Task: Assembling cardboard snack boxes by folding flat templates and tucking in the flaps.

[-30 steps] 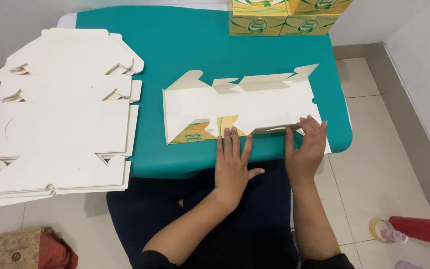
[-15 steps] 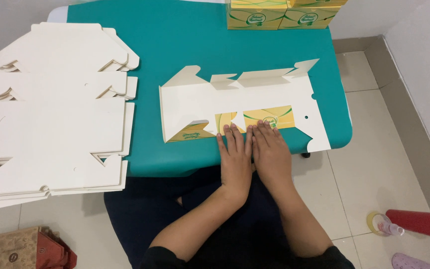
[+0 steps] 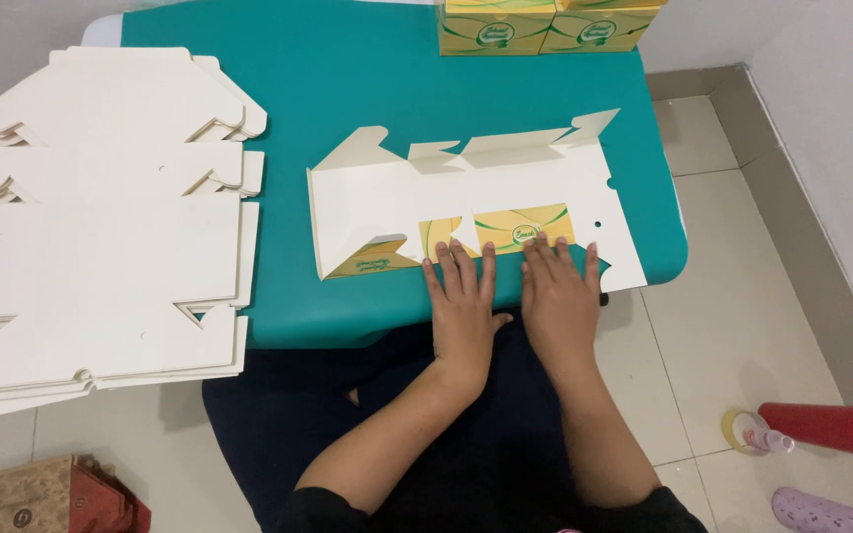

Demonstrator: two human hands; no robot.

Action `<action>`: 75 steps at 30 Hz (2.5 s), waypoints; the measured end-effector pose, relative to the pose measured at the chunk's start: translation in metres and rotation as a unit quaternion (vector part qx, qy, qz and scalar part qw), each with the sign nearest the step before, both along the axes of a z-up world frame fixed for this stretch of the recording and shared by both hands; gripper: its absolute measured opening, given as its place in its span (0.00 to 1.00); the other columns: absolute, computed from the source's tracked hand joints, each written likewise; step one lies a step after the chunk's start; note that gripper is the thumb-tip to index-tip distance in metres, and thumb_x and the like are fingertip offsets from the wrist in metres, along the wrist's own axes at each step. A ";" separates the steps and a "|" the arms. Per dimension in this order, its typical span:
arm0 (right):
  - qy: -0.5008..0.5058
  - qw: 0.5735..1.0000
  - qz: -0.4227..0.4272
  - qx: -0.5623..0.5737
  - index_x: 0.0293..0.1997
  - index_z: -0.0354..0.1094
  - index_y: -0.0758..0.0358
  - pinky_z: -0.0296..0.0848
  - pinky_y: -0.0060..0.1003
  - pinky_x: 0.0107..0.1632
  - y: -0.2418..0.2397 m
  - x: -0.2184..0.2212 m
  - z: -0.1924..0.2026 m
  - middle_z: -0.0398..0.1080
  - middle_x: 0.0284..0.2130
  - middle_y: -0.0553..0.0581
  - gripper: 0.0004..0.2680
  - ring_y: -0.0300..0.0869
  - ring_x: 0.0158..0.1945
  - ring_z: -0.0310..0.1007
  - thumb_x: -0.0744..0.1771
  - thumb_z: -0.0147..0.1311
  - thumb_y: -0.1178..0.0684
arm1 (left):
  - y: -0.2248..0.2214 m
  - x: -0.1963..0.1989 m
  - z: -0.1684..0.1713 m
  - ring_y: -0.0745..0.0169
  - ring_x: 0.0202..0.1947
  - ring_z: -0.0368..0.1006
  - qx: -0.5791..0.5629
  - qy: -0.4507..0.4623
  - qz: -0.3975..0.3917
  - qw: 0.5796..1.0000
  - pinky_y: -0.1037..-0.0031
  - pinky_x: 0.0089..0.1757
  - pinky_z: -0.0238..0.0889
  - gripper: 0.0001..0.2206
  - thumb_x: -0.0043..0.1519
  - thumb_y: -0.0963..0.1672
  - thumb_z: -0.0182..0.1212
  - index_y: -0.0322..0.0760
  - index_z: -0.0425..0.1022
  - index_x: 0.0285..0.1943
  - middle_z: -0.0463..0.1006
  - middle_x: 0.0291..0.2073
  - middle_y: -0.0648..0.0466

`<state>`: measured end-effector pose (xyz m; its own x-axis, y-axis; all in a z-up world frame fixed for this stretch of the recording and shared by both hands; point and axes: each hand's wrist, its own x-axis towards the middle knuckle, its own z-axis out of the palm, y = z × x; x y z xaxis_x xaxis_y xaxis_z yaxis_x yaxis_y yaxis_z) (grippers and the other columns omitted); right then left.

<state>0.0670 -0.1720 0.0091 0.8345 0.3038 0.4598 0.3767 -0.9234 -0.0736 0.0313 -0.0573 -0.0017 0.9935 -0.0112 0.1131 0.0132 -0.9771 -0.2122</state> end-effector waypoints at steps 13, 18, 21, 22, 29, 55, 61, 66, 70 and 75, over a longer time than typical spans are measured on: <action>0.152 0.988 -0.023 0.025 0.58 0.66 0.49 0.18 0.60 0.68 -0.052 0.003 0.032 0.66 0.58 0.50 0.14 0.45 0.67 0.56 0.70 0.42 0.40 | 0.004 -0.001 0.003 0.32 0.66 0.49 -0.018 0.000 -0.012 1.000 0.41 0.60 0.39 0.43 0.54 0.62 0.49 0.39 0.43 0.73 0.57 0.61 0.34; 0.215 0.976 -0.019 0.004 0.64 0.59 0.59 0.41 0.64 0.66 -0.072 -0.006 0.056 0.61 0.60 0.63 0.22 0.60 0.67 0.51 0.61 0.56 0.57 | 0.005 -0.001 0.000 0.34 0.66 0.49 -0.024 -0.008 -0.012 1.000 0.42 0.61 0.38 0.42 0.55 0.62 0.48 0.41 0.43 0.73 0.57 0.61 0.36; 0.180 0.981 -0.037 0.061 0.60 0.65 0.60 0.48 0.54 0.67 -0.093 0.005 0.048 0.69 0.52 0.60 0.17 0.53 0.62 0.62 0.63 0.51 0.62 | 0.005 -0.001 -0.001 0.33 0.65 0.50 -0.012 -0.014 -0.013 1.000 0.42 0.60 0.40 0.42 0.54 0.62 0.48 0.41 0.44 0.73 0.58 0.61 0.35; 0.180 0.981 -0.039 0.062 0.60 0.65 0.60 0.48 0.54 0.67 -0.097 0.011 0.042 0.69 0.52 0.60 0.17 0.53 0.62 0.62 0.63 0.51 0.62 | 0.005 -0.001 -0.001 0.33 0.65 0.50 -0.012 -0.014 -0.015 1.000 0.42 0.60 0.40 0.42 0.54 0.62 0.48 0.41 0.44 0.73 0.58 0.61 0.35; 0.061 0.930 -0.023 0.362 0.67 0.53 0.61 0.67 0.47 0.48 -0.093 0.054 -0.004 0.69 0.39 0.62 0.23 0.50 0.39 0.69 0.65 0.59 0.59 | 0.004 -0.002 0.000 0.32 0.64 0.52 -0.019 -0.030 -0.016 0.999 0.41 0.60 0.42 0.42 0.54 0.62 0.48 0.40 0.46 0.73 0.60 0.60 0.34; 0.009 0.951 0.092 0.296 0.42 0.56 0.54 0.49 0.45 0.61 -0.033 0.038 0.024 0.65 0.45 0.48 0.06 0.45 0.57 0.56 0.67 0.48 0.62 | 0.082 0.004 0.032 0.40 0.69 0.46 -0.313 -0.011 -0.068 0.947 0.54 0.64 0.35 0.47 0.51 0.66 0.49 0.31 0.51 0.70 0.56 0.64 0.39; 0.007 0.970 0.186 0.158 0.62 0.55 0.56 0.20 0.60 0.66 -0.008 0.062 0.031 0.60 0.58 0.55 0.15 0.54 0.69 0.46 0.67 0.43 0.62 | 0.094 0.011 0.034 0.39 0.67 0.49 -0.315 -0.038 -0.046 0.947 0.49 0.63 0.34 0.42 0.56 0.62 0.50 0.28 0.52 0.69 0.59 0.62 0.37; 0.044 0.971 0.196 0.131 0.47 0.63 0.48 0.52 0.46 0.65 0.006 0.093 0.025 0.63 0.34 0.42 0.08 0.37 0.45 0.65 0.66 0.46 0.58 | 0.094 0.024 0.034 0.38 0.65 0.52 -0.299 -0.096 -0.051 0.948 0.46 0.62 0.33 0.33 0.61 0.54 0.53 0.31 0.52 0.70 0.62 0.60 0.39; 0.017 0.972 0.207 0.106 0.44 0.64 0.51 0.55 0.43 0.59 0.015 0.104 0.038 0.63 0.31 0.44 0.07 0.38 0.41 0.66 0.65 0.48 0.59 | 0.101 0.051 0.035 0.38 0.66 0.50 -0.271 -0.027 -0.035 0.962 0.47 0.63 0.26 0.33 0.61 0.54 0.52 0.31 0.51 0.71 0.62 0.61 0.38; -0.068 0.968 0.232 0.068 0.39 0.62 0.51 0.58 0.38 0.50 0.027 0.138 0.037 0.61 0.27 0.43 0.04 0.36 0.35 0.65 0.65 0.52 0.54 | 0.120 0.109 0.021 0.41 0.65 0.55 -0.288 -0.023 -0.058 0.956 0.47 0.63 0.29 0.31 0.60 0.54 0.55 0.38 0.55 0.69 0.65 0.59 0.44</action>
<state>0.2055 -0.1450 0.0464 0.5512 0.5608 0.6177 0.7634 -0.6377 -0.1023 0.1403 0.0630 0.0191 0.9830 -0.0436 0.1781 -0.1061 -0.9274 0.3586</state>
